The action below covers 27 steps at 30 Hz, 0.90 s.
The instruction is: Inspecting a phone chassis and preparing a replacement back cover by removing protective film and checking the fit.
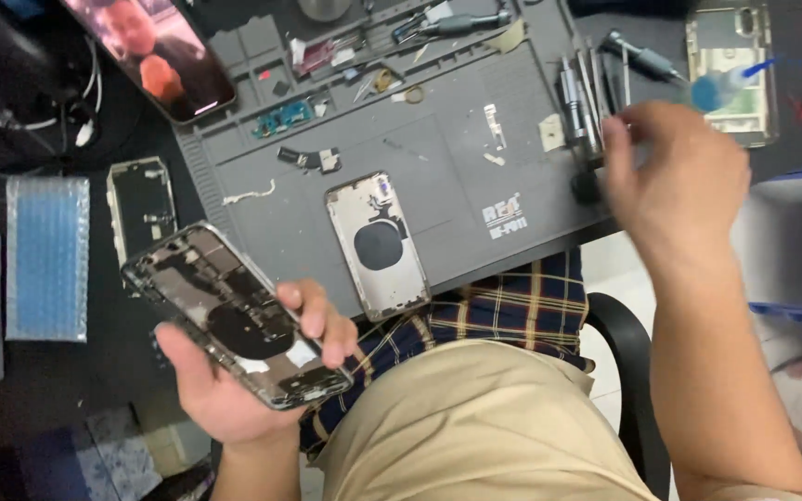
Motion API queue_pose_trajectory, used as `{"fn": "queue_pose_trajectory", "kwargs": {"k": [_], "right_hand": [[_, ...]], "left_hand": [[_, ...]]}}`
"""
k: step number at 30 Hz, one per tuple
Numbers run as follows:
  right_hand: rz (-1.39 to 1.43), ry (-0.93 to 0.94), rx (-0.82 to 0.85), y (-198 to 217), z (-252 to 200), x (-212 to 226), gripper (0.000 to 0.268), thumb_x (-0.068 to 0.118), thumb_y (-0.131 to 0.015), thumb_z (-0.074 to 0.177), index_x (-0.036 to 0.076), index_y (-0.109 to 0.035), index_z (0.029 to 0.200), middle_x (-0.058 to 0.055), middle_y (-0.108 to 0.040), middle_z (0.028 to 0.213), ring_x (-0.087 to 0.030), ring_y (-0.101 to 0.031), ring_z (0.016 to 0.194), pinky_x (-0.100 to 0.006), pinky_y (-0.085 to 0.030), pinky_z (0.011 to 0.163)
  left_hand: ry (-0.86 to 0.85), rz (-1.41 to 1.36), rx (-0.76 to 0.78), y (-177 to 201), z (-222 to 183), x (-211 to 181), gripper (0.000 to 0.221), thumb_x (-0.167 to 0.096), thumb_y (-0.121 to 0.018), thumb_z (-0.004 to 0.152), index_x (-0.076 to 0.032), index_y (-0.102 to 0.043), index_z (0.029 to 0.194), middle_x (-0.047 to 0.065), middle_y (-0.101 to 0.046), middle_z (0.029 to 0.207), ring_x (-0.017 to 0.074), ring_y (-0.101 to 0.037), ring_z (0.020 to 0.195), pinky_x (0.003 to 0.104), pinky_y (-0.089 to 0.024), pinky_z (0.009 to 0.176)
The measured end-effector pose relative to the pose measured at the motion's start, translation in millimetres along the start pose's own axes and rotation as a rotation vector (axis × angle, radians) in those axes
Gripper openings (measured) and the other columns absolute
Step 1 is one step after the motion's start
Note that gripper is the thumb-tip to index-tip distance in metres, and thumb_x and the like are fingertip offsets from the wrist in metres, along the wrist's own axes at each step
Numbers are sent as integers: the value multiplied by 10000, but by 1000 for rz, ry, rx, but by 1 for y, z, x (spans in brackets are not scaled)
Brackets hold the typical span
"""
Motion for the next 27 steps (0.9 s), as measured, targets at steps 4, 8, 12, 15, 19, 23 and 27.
{"fn": "queue_pose_trajectory", "kwargs": {"k": [4, 8, 12, 15, 19, 23, 27], "right_hand": [[-117, -206, 63, -21, 14, -45, 212, 365, -667, 1173, 234, -833, 1187, -109, -808, 972, -504, -734, 822, -590, -514, 595], [-240, -203, 87, -37, 20, -45, 241, 470, -718, 1133, 260, -834, 1154, -183, -786, 831, -513, -756, 772, -585, -552, 559], [-187, -149, -33, -33, 25, -29, 246, 421, -693, 1149, 224, -798, 1253, -102, -798, 873, -484, -736, 720, -578, -526, 519], [-197, -137, -20, -40, 31, -29, 215, 419, -704, 1151, 223, -790, 1165, -81, -784, 864, -460, -730, 701, -558, -509, 499], [-291, -154, -79, -51, 34, -43, 228, 446, -723, 1152, 234, -802, 1174, -123, -738, 725, -479, -706, 616, -556, -507, 465], [-327, -234, 113, -69, 41, -53, 441, 502, -694, 1187, 166, -727, 903, -139, -741, 759, -477, -729, 660, -547, -538, 531], [-306, -200, 25, -67, 40, -53, 306, 428, -704, 1158, 177, -751, 988, -152, -738, 774, -471, -726, 664, -556, -539, 507]], "left_hand": [[-11, 34, -82, 11, 1, 2, 798, -742, -462, 1025, 1, -628, 1264, 131, -542, 1050, 272, -590, 850, 428, -415, 803], [6, 28, -102, 13, 0, 9, 809, -762, -460, 1008, -8, -624, 1252, 114, -539, 1040, 267, -572, 829, 414, -387, 791], [-16, 60, -95, 7, 1, 9, 821, -742, -454, 1034, 16, -645, 1285, 151, -564, 1065, 290, -594, 846, 442, -428, 791], [-16, 57, -119, 10, 0, 10, 819, -739, -470, 1030, 22, -641, 1283, 157, -569, 1076, 299, -593, 841, 444, -429, 791], [-12, 75, -146, 14, 0, 12, 832, -746, -470, 1023, 24, -648, 1284, 164, -585, 1089, 312, -597, 827, 449, -436, 779], [1, 68, -120, 13, 1, 15, 817, -749, -460, 1022, 5, -642, 1279, 153, -578, 1081, 308, -607, 850, 437, -440, 799], [20, 10, -95, 12, 0, 17, 847, -750, -454, 1027, 25, -613, 1329, 178, -568, 1125, 335, -600, 895, 441, -442, 831]]}}
Point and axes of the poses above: each hand's wrist, its own z-axis towards the middle knuckle, its own y-axis out of the back of the hand, x = y × z, the point moved 6 cm from there along z, towards the middle knuckle
